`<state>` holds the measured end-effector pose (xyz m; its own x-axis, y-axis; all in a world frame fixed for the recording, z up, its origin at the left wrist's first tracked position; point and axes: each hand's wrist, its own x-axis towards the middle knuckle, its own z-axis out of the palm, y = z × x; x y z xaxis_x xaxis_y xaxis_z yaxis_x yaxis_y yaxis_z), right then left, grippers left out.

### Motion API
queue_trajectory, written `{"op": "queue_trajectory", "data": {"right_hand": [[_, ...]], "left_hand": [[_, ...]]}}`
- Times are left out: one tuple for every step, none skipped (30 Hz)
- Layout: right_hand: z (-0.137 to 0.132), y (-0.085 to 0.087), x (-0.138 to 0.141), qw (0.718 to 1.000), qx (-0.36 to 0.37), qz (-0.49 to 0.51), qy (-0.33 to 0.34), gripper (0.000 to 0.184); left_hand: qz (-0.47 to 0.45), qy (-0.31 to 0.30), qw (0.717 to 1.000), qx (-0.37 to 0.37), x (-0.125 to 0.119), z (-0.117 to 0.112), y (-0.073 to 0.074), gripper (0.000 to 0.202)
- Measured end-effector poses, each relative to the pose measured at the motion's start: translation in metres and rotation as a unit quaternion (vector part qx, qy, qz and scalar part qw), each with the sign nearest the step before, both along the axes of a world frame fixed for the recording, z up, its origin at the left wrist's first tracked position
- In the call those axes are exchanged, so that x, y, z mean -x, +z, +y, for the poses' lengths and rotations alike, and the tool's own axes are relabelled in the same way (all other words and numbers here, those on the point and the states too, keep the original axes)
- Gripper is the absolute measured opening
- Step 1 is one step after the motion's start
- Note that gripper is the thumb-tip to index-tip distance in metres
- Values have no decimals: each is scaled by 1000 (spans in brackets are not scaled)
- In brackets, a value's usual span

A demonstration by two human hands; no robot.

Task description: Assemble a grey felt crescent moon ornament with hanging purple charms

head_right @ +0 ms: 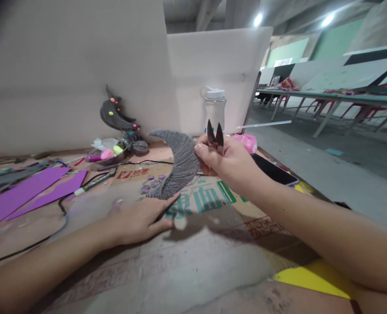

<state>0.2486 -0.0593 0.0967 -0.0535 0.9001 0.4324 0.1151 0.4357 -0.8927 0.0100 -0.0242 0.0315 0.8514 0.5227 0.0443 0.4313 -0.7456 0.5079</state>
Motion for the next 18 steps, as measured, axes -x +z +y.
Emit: {"op": "queue_trajectory", "data": {"right_hand": [[-1, 1, 1, 1000, 1, 3, 1, 34], [-2, 2, 1, 1000, 4, 4, 3, 35], [-2, 2, 2, 1000, 8, 5, 5, 36], [-3, 3, 2, 1000, 13, 6, 6, 36], [-3, 4, 2, 1000, 16, 8, 6, 36], [-3, 4, 2, 1000, 18, 9, 6, 35], [-3, 5, 2, 1000, 18, 11, 6, 35], [-2, 5, 1, 1000, 18, 13, 7, 34], [-2, 5, 1, 1000, 18, 15, 11, 34], [-1, 5, 0, 999, 20, 20, 17, 33], [-1, 5, -1, 999, 24, 25, 27, 33], [-1, 4, -2, 998, 30, 32, 39, 32], [-1, 3, -2, 997, 38, 38, 54, 31], [-1, 2, -1, 995, 48, 41, 71, 30], [-2, 0, 0, 994, 60, 39, 88, 28], [-3, -3, 2, 991, 72, 32, 105, 27], [-4, -6, 5, 989, 84, 19, 121, 26], [-6, -8, 7, 987, 94, 0, 134, 25]], "left_hand": [[-5, -55, 998, 39, 1, -3, 5, 61], [2, -113, 988, 102, 2, -7, 11, 62], [15, -163, 969, 183, 2, -11, 16, 45], [3, -187, 948, 257, 2, -14, 19, 37], [-18, -170, 940, 294, 2, -16, 20, 41], [-53, -117, 953, 274, 1, -18, 20, 39], [-88, -67, 970, 216, 0, -18, 19, 35], [-104, -57, 980, 162, -1, -17, 16, 35], [-94, -69, 983, 142, -1, -16, 13, 37], [-77, -87, 980, 159, -1, -13, 9, 28], [-60, -89, 976, 190, 0, -10, 6, 25], [-55, -71, 971, 222, 1, -6, 4, 33], [-65, -23, 970, 232, 2, -2, 1, 42], [-103, 39, 971, 213, 2, 2, -1, 44], [-149, 102, 967, 179, 2, 6, -3, 44], [-187, 153, 959, 146, 2, 10, -5, 43], [-220, 189, 949, 120, 0, 13, -6, 41], [-243, 215, 940, 109, -2, 15, -7, 39]]}}
